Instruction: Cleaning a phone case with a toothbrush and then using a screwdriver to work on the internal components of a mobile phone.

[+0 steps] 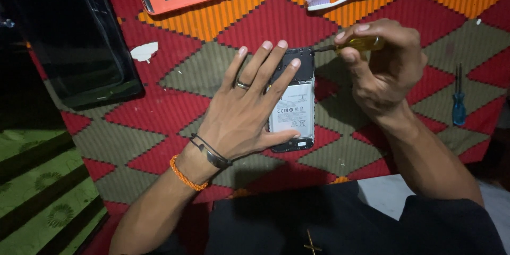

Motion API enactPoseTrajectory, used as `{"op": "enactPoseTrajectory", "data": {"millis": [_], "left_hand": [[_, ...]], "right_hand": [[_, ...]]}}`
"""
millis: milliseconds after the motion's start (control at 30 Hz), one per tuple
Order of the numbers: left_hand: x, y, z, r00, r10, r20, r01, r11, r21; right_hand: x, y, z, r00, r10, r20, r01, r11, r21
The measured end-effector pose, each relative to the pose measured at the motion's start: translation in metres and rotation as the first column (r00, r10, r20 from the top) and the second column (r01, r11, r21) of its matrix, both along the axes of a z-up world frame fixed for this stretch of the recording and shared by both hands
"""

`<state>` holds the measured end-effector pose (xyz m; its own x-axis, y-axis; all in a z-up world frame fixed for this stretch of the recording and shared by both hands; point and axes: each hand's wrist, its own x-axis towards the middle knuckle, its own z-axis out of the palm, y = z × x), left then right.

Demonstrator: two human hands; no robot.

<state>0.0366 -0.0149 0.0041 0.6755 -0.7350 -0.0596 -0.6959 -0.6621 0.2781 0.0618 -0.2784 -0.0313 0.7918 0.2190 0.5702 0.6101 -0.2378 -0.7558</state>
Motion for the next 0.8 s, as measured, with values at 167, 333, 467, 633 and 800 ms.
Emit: {"op": "enactPoseTrajectory", "data": {"millis": [167,333,467,633,800], "left_hand": [[0.000,-0.001,0.000,1.000,0.001,-0.014,-0.001,1.000,0.001],[0.000,0.000,0.001,1.000,0.001,0.002,-0.001,1.000,0.005],[0.000,0.000,0.000,1.000,0.002,-0.011,-0.002,1.000,0.002],[0.001,-0.001,0.003,1.000,0.004,0.005,-0.004,1.000,-0.002],[0.000,-0.001,-0.001,1.000,0.008,-0.013,-0.008,1.000,-0.018]], "right_hand": [[0.000,0.002,0.000,1.000,0.014,0.010,-0.014,1.000,-0.009],[-0.001,0.006,0.008,0.999,0.035,0.016,-0.035,0.999,-0.022],[-0.002,0.005,0.009,0.998,-0.024,0.051,0.029,0.994,-0.107],[-0.001,0.003,0.004,0.998,-0.053,0.040,0.056,0.995,-0.083],[0.005,0.000,0.004,0.998,0.064,0.029,-0.061,0.992,-0.109]]}}
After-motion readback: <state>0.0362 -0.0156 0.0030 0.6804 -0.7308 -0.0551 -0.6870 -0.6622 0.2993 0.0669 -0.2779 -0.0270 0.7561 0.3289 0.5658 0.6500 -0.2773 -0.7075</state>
